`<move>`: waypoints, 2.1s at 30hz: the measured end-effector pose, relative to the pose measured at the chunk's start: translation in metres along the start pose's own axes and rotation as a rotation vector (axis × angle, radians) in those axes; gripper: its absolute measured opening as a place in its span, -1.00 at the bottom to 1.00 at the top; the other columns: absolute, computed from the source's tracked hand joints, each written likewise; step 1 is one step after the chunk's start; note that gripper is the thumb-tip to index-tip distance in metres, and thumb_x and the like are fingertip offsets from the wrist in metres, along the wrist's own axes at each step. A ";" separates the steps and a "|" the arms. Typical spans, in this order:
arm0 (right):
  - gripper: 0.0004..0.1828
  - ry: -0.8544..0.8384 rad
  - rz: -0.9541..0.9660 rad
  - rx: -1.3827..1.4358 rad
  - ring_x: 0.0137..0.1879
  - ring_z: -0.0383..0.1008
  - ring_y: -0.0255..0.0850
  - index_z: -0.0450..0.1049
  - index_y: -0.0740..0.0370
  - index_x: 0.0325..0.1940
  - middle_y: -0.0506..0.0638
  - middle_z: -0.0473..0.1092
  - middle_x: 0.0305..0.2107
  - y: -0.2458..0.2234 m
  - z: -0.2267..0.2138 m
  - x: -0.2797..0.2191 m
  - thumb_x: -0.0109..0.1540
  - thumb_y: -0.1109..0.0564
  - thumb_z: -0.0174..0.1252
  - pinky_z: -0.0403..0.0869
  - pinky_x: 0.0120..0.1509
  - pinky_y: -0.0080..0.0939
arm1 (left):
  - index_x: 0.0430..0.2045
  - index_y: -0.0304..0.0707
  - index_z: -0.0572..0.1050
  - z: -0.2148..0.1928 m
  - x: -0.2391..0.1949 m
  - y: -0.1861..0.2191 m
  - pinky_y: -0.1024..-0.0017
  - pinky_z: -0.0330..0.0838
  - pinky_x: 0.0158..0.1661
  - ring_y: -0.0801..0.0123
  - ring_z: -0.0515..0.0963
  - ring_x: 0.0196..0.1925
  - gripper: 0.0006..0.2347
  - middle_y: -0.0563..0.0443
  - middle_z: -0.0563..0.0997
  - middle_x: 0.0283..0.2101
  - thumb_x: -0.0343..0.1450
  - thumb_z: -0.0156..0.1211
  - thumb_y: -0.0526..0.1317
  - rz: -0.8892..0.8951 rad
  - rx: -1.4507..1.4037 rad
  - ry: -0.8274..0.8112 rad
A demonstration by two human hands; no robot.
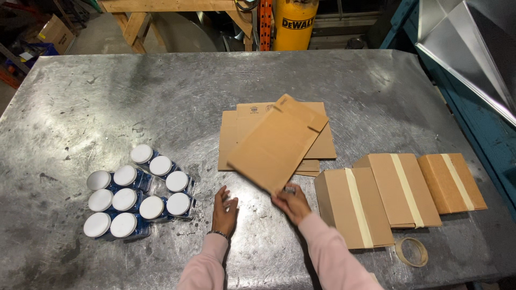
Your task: The person assembles cardboard boxes by hand, places containers inside them, and seals the boxes using strips of tape.
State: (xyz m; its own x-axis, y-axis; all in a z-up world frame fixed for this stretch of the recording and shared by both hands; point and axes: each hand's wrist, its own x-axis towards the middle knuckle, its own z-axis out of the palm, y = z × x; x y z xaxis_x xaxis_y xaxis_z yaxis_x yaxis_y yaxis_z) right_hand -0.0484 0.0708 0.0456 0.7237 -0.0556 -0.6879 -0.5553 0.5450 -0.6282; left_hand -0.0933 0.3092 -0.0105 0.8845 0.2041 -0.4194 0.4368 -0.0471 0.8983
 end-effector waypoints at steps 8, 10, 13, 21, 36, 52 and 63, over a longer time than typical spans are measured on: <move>-0.38 -0.062 0.103 -0.045 0.07 0.58 0.29 0.34 0.15 0.28 0.50 0.45 -0.02 0.110 -0.101 -0.064 0.26 0.56 0.32 0.65 0.30 0.25 | 0.46 -0.09 0.45 -0.034 0.057 -0.068 0.30 0.40 0.39 0.18 0.61 0.38 -0.35 -0.09 0.64 0.33 0.40 0.32 0.07 -0.013 0.315 0.095; -0.39 -0.028 0.088 -0.079 0.02 0.61 0.26 0.35 0.14 0.32 0.46 0.48 -0.05 0.118 -0.110 -0.075 0.28 0.53 0.33 0.66 0.27 0.21 | 0.32 0.02 0.57 -0.039 0.056 -0.086 0.37 0.49 0.23 0.28 0.67 0.12 -0.48 -0.01 0.69 0.14 0.40 0.37 0.00 0.011 0.300 0.074; -0.41 0.033 0.063 -0.123 0.06 0.61 0.20 0.38 0.13 0.36 0.40 0.50 -0.04 0.127 -0.121 -0.081 0.30 0.44 0.35 0.65 0.25 0.18 | 0.13 0.08 0.70 -0.041 0.041 -0.094 0.40 0.60 0.05 0.35 0.77 -0.15 -0.63 0.09 0.79 -0.02 0.39 0.42 -0.10 0.044 0.288 0.040; -0.67 0.080 -0.068 -0.296 -0.26 0.54 -0.09 0.58 0.26 -0.08 0.09 0.47 -0.29 0.167 -0.155 -0.034 0.20 0.42 0.55 0.55 -0.16 -0.14 | 0.04 -0.09 0.59 -0.049 0.035 -0.105 0.39 0.58 0.03 0.35 0.71 -0.14 -0.72 0.08 0.78 -0.10 0.43 0.35 -0.25 -0.021 0.235 0.053; 0.32 -0.089 -0.581 -0.926 0.82 -0.12 -0.05 -0.22 -0.08 0.80 0.11 -0.09 0.72 0.035 0.006 -0.170 0.15 -0.40 0.38 0.00 0.79 0.06 | 0.19 0.01 0.47 0.039 -0.145 -0.033 0.12 0.61 0.26 0.13 0.67 0.26 -0.49 -0.05 0.65 0.21 0.48 0.01 0.27 0.331 -0.097 0.054; -0.61 0.143 -0.599 -1.381 -0.01 0.44 0.56 0.32 0.24 0.11 0.51 0.50 -0.28 0.001 -0.012 -0.107 0.34 -0.04 -0.18 0.34 0.09 0.40 | 0.54 0.00 0.06 0.008 -0.161 0.058 0.26 0.47 -0.56 0.22 0.57 -0.48 -0.36 -0.02 0.52 -0.16 0.54 0.23 -0.18 0.700 0.662 0.259; -0.11 -0.163 -0.394 -1.577 0.51 0.41 0.36 0.27 0.03 0.67 0.30 0.50 0.32 -0.043 0.049 -0.180 0.31 -0.37 0.12 0.34 0.58 0.45 | 0.61 0.09 0.05 -0.031 -0.092 0.102 -0.10 0.56 0.15 -0.10 0.74 0.07 -0.25 0.01 0.68 -0.20 0.40 0.10 -0.04 0.217 0.688 -0.105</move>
State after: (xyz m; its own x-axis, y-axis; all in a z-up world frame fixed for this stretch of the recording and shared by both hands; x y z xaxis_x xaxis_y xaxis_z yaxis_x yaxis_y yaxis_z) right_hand -0.1348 0.0982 0.2136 0.8901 0.1636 -0.4253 -0.1070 -0.8323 -0.5440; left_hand -0.1354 0.3155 0.1235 0.9587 0.0270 -0.2831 0.2235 -0.6872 0.6912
